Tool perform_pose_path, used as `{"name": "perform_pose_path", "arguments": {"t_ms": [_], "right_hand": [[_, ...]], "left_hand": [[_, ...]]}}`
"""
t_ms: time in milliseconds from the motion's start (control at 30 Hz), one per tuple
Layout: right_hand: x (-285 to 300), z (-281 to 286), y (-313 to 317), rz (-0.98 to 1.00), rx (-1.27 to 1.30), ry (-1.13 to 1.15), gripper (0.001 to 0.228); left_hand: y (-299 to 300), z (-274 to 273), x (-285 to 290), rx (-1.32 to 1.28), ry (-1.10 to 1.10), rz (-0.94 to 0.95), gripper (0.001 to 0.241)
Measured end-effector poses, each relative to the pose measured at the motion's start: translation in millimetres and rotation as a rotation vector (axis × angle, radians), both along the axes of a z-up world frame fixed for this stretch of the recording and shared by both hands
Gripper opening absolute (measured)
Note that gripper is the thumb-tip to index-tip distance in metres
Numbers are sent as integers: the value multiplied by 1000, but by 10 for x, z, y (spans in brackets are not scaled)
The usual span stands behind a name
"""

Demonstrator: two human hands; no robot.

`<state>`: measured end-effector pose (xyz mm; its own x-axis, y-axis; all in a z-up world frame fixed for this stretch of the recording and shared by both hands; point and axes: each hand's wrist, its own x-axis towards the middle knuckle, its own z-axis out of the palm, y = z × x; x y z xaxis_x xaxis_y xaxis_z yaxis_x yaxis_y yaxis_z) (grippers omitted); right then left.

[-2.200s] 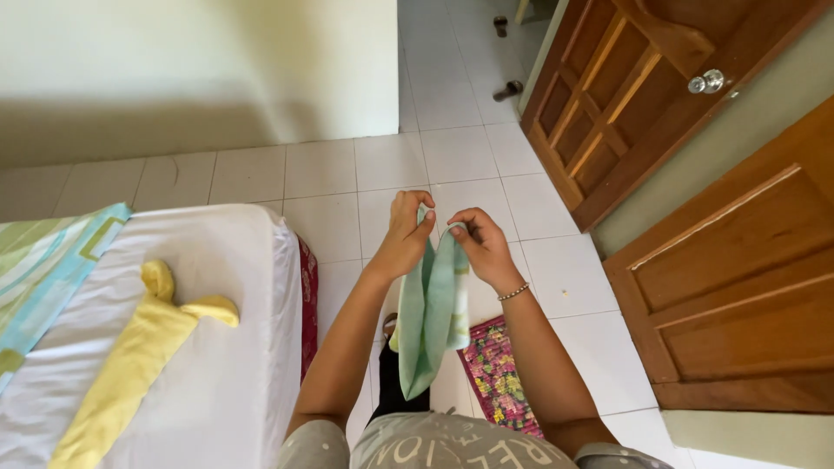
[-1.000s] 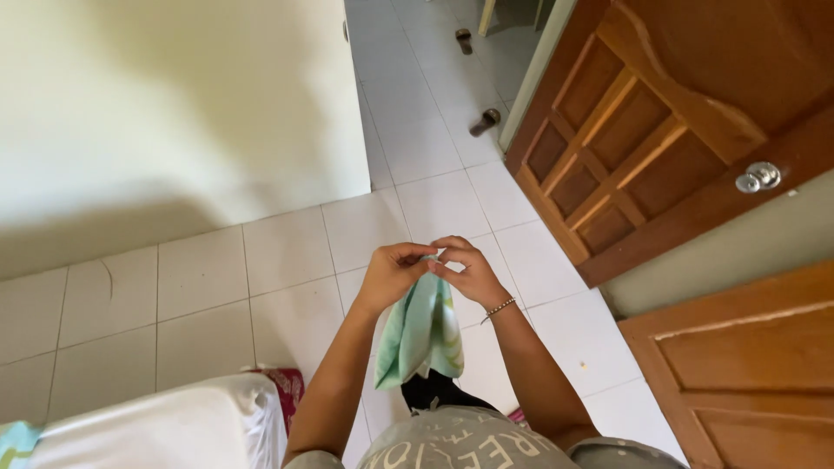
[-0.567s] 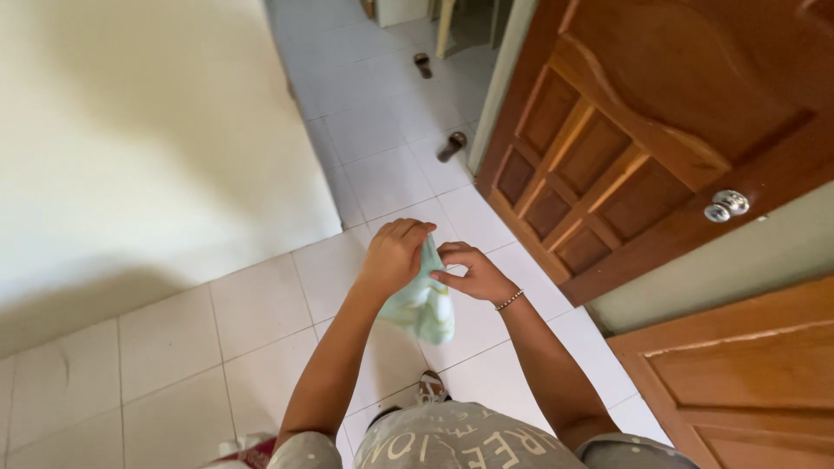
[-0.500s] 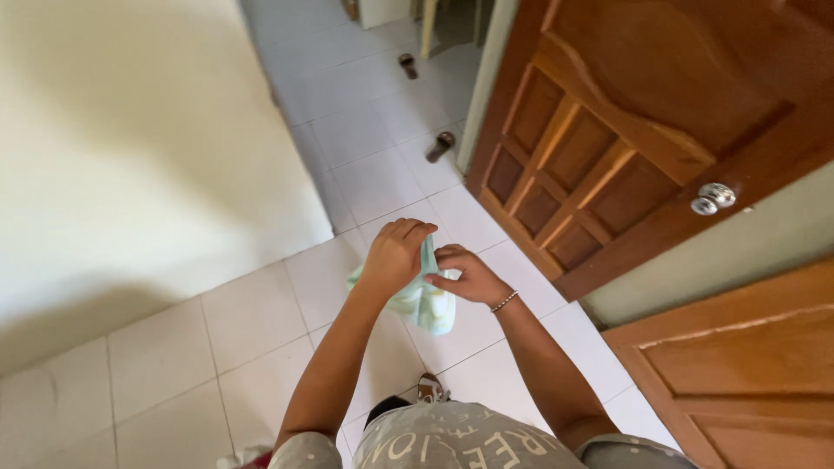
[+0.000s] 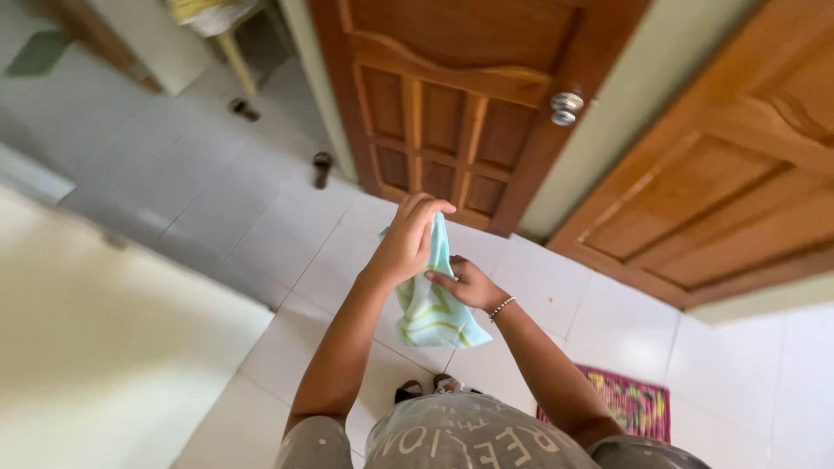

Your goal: The person folds a brown patterned towel on a balcony and then on a bed, placing it on a wooden table. They then fold a light green towel on the bed.

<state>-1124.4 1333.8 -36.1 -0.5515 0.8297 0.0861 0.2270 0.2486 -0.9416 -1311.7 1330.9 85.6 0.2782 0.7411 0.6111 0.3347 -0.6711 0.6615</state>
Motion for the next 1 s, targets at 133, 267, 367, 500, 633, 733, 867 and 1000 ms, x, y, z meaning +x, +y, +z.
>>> {"name": "perform_pose_path", "arguments": {"t_ms": [133,267,367,500,633,733,867,1000], "right_hand": [[166,-113,-274,-253,-161,-129,39],[611,-807,-596,-605,-220,-235,39],[1059,-1141,-957,-842,-214,-326,35],[1583,-1122,-1510,-1065,-210,-526,29],[2311,-962,-2001,-1169,-74,-665,24],[2782,-604,-2412,-1252,66,-693,22],[3266,224,-2938,-1323,111,-653,20],[3608,951,-3453,-1335,110,-625,18]], "left_hand": [[240,106,271,61,-6,-199,32],[402,156,552,4,-69,-375,33],[514,97,764,-41,-85,-475,29],[542,113,1050,-25,-115,-549,23],[619,101,1358,-7,-158,-582,25],[679,96,1600,-71,-181,-624,27],[794,-62,2124,-184,-212,-681,29],[752,-136,2716,-432,-263,-914,44]]}}
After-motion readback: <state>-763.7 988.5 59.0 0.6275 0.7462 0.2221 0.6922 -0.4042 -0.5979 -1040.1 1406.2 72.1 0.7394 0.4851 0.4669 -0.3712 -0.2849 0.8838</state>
